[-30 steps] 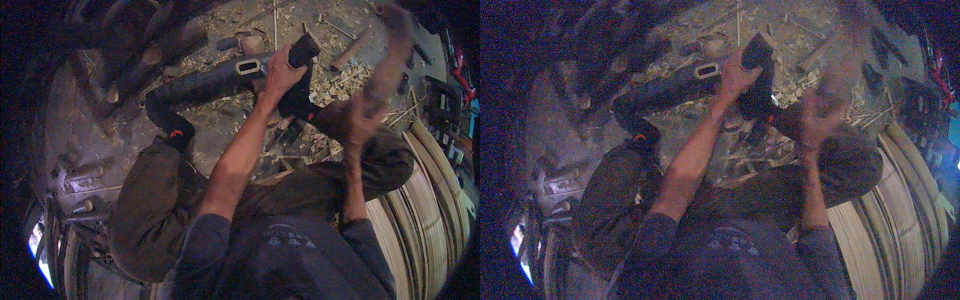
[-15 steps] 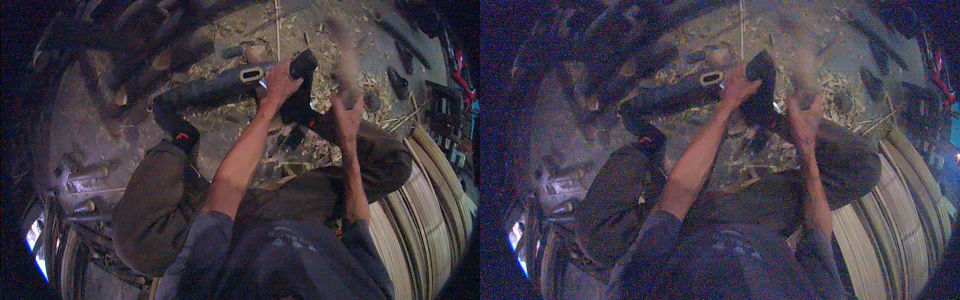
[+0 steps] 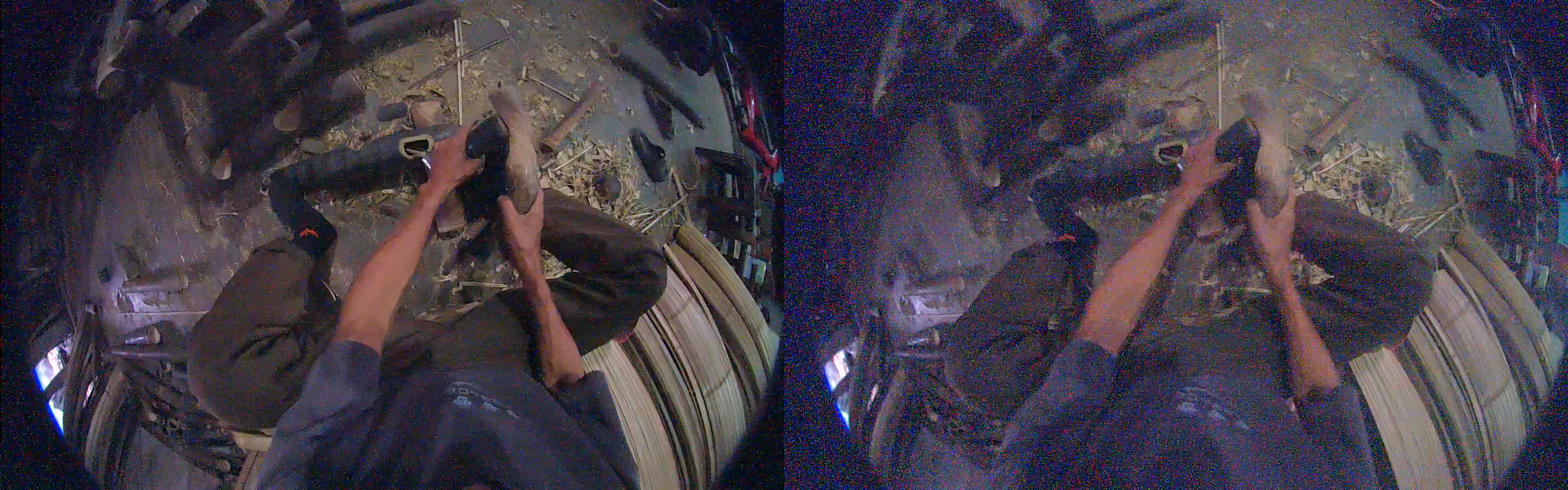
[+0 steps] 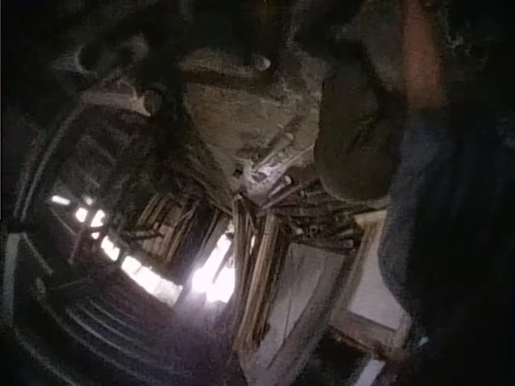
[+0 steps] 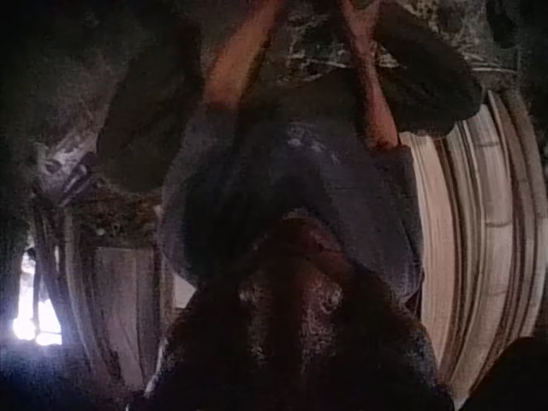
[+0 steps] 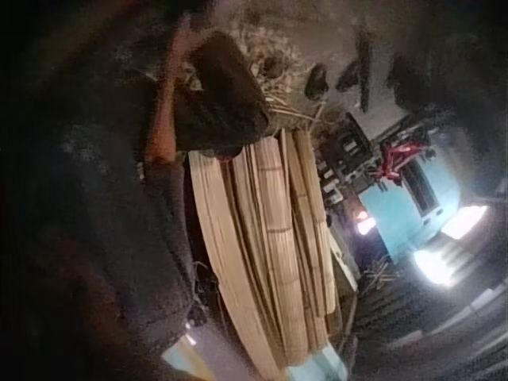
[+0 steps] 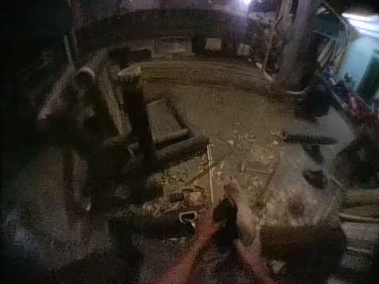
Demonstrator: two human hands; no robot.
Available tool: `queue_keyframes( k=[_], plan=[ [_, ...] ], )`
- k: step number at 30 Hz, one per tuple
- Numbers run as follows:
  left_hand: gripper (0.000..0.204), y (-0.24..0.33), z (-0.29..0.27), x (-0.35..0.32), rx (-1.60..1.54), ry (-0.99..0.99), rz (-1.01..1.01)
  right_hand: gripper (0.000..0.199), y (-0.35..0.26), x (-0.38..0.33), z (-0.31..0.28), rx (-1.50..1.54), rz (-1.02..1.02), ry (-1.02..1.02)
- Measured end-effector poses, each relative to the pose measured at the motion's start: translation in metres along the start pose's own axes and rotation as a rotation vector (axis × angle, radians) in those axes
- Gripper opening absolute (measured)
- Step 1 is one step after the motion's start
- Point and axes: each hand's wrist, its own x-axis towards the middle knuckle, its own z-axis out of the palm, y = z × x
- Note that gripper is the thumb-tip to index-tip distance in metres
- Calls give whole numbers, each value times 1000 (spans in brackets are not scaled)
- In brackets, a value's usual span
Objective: The person sits on the floor and assembles a bamboo structure by fitting hollow bamboo poles together. They repeatedly test the fit of the joints, adjust the alignment, and use a hammer to tap the pieces into place.
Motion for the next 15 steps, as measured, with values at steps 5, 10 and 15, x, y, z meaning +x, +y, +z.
queue_keyframes(
  k=[5, 10, 15],
  plan=[
    [60, -5, -97, 10, -170, 370, 24, 71, -43, 1, -11, 121, -49, -126],
    [46, 26, -194, -6, -870, 379, -759, 72, -109, 15, -3, 6, -295, -287],
    [44, -85, -135, -86, 261, 316, -19, 76, -212, 20, 23, -46, -793, -440]
  ],
)
